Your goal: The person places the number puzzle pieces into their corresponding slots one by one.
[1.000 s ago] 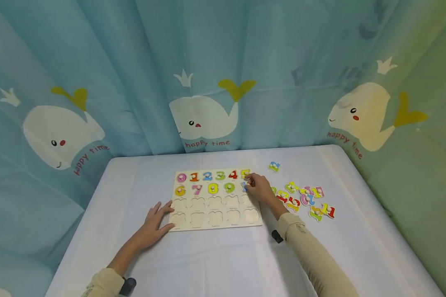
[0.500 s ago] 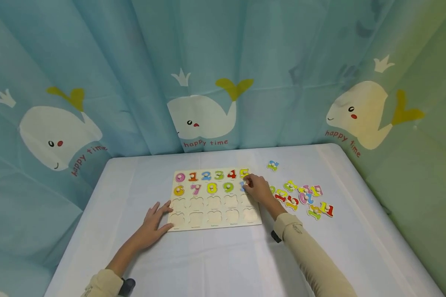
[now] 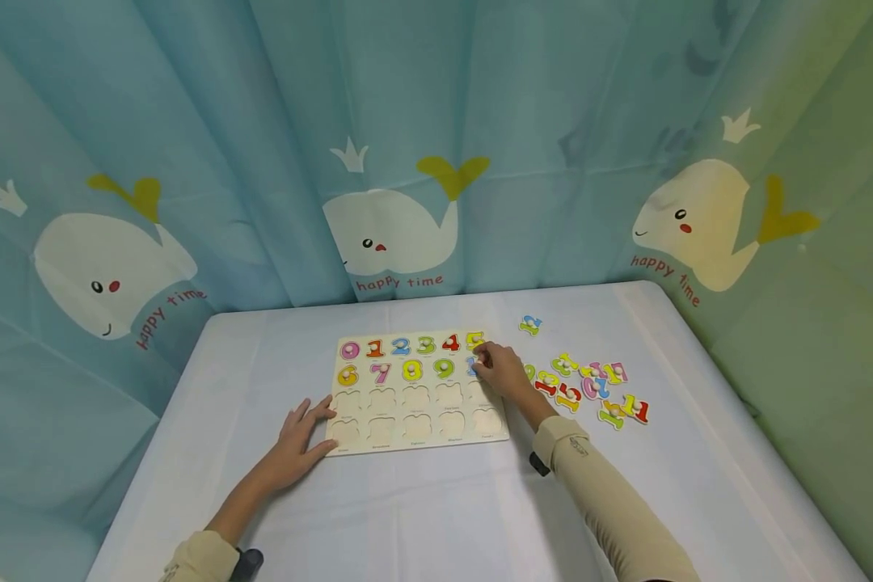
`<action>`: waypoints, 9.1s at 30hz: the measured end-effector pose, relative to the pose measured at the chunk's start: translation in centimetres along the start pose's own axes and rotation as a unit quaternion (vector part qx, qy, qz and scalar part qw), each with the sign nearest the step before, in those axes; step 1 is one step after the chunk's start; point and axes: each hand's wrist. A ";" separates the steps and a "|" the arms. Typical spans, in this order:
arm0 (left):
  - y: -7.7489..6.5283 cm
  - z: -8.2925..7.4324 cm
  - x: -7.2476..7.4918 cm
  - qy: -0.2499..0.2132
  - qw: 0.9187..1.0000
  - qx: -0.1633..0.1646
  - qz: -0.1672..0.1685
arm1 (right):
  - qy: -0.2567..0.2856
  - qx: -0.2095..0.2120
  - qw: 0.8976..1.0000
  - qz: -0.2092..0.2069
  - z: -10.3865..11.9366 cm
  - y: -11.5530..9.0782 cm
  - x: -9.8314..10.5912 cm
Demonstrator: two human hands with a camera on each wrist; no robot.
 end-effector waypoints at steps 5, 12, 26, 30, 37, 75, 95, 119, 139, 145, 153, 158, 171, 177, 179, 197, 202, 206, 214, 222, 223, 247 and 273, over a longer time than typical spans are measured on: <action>0.1 0.0 0.0 -0.002 1.000 0.004 -0.001 | 0.006 -0.003 1.000 -0.002 -0.3 0.0 0.0; 0.1 -0.1 0.0 -0.004 1.000 -0.002 -0.001 | 0.011 -0.005 1.000 -0.002 -0.4 -0.1 0.1; -0.1 0.0 -0.2 -0.005 1.000 0.019 0.012 | 0.010 0.023 1.000 0.015 -0.1 -0.4 0.9; 0.0 -0.2 0.0 -0.002 1.000 0.018 0.010 | 0.014 0.030 0.999 0.000 -0.7 -0.6 2.6; 0.2 -0.4 0.3 0.000 1.000 0.015 0.011 | -0.030 0.013 0.998 -0.057 -4.0 -1.2 7.7; 0.2 -0.2 0.1 0.009 0.999 0.035 0.015 | -0.066 -0.059 0.996 -0.026 -13.4 -11.3 17.9; 0.2 0.0 0.1 -0.001 1.000 0.023 0.013 | 0.045 0.072 0.996 0.021 -0.6 -3.4 5.1; 0.4 -0.6 0.2 -0.007 0.999 0.040 0.025 | 0.033 0.125 0.984 0.121 15.7 -3.1 -11.8; 0.5 -0.3 0.4 -0.015 1.000 0.013 0.005 | -0.026 0.128 0.982 0.139 17.0 -3.0 -13.2; 0.3 0.0 0.2 -0.012 1.000 0.018 0.013 | 0.012 0.109 0.981 0.163 15.8 -3.1 -12.0; 0.1 0.1 0.2 -0.013 1.000 0.012 0.004 | 0.071 0.077 0.988 0.112 10.7 -2.4 -7.5; 0.1 -0.1 0.2 -0.012 1.000 0.016 0.002 | 0.058 0.042 0.996 0.048 6.3 -1.8 -3.8; 0.0 0.3 0.1 -0.012 1.000 0.012 0.001 | -0.006 -0.075 0.982 -0.175 -4.0 2.6 4.4; 0.1 -0.2 -0.7 -0.026 1.000 0.002 0.013 | -0.042 -0.082 0.988 -0.124 -6.1 2.9 6.4; 0.1 -0.4 -0.9 -0.026 1.000 0.002 0.016 | -0.057 -0.070 0.990 -0.107 -6.5 2.9 6.7; 0.1 -0.1 -0.5 -0.002 1.000 0.017 0.008 | -0.028 0.036 0.993 -0.105 -3.4 2.6 4.9; 0.1 0.2 -0.3 -0.007 1.000 0.021 0.010 | 0.003 0.074 0.995 -0.072 0.1 1.4 2.6; 0.2 0.3 -0.1 -0.006 0.999 0.029 0.015 | 0.014 0.129 0.991 -0.034 2.9 0.0 0.4; 0.2 0.4 0.1 0.005 0.999 0.035 0.014 | 0.023 0.127 0.987 0.097 7.9 -2.9 -4.2; 0.2 0.4 0.1 0.001 0.999 0.033 0.012 | 0.024 0.113 0.984 0.134 11.2 -3.3 -7.3; 0.2 0.4 0.1 0.001 0.999 0.033 0.014 | 0.027 0.117 0.984 0.132 11.4 -3.3 -7.6; 0.1 -0.1 0.3 -0.001 1.000 0.027 0.008 | 0.060 0.115 0.983 0.133 12.1 -2.9 -9.0; 0.2 0.2 0.1 0.001 1.000 0.028 0.011 | 0.048 0.003 0.994 -0.101 -0.6 -4.1 3.7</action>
Point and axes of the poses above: each hand's wrist, its own y-axis towards the middle knuckle, its own x-axis out of the back of the hand, z = x × y, and after that the axes turned 14 degrees about -z, right-handed
